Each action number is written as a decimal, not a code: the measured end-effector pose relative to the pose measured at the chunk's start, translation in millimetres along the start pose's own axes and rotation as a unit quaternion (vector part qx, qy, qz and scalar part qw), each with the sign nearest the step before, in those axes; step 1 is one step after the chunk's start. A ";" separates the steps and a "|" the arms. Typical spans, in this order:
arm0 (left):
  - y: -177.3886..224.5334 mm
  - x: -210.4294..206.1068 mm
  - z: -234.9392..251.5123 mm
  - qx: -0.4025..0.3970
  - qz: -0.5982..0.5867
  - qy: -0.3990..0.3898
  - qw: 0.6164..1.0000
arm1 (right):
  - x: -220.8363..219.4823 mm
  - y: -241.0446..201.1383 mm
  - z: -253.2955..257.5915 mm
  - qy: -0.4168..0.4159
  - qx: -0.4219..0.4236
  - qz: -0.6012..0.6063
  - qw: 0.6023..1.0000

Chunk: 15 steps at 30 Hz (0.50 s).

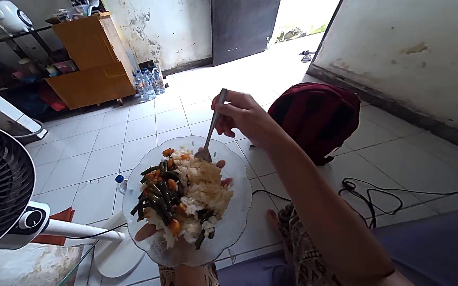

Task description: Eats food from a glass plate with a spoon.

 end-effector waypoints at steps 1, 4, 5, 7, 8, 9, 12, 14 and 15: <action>4.1 -2.8 1.5 -0.022 0.000 -0.014 1.000 | -2.4 3.9 0.1 -0.010 -0.021 0.017 1.000; 7.9 -21.8 4.3 0.082 -0.164 0.015 0.983 | -4.5 1.8 -2.9 -0.006 -0.028 0.041 0.999; 6.2 -23.4 5.0 0.115 -0.206 0.007 0.972 | -3.2 -1.9 -4.9 0.005 -0.014 0.043 0.999; -11.7 -1.6 6.1 0.111 -0.249 -0.122 0.954 | 1.2 -12.6 -10.8 0.032 0.036 0.031 0.998; -14.6 5.2 4.2 0.098 -0.206 -0.105 0.968 | 3.0 -20.3 -15.0 0.044 0.070 0.013 0.997; -11.8 7.2 1.5 0.060 -0.146 -0.046 0.986 | 3.7 -29.2 -20.0 0.052 0.109 -0.009 0.993; 1.0 3.2 -8.5 0.084 -0.043 0.036 0.995 | 0.1 -54.0 -34.2 0.050 0.241 -0.100 0.964; 2.5 -9.0 -6.0 0.134 -0.150 0.008 0.980 | -3.5 -63.4 -41.1 0.029 0.314 -0.118 0.942; 4.2 -14.2 -3.6 0.126 -0.163 -0.005 0.979 | -4.6 -66.3 -43.9 0.018 0.339 -0.118 0.933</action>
Point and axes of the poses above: each hand's wrist, its own z-axis towards the middle knuckle, its own x-axis out of the back of the hand, y = z × x, the point moved 6 cm from there along z, towards the middle knuckle, and after that the axes turned 5 degrees about -x, right-handed, at the moved point
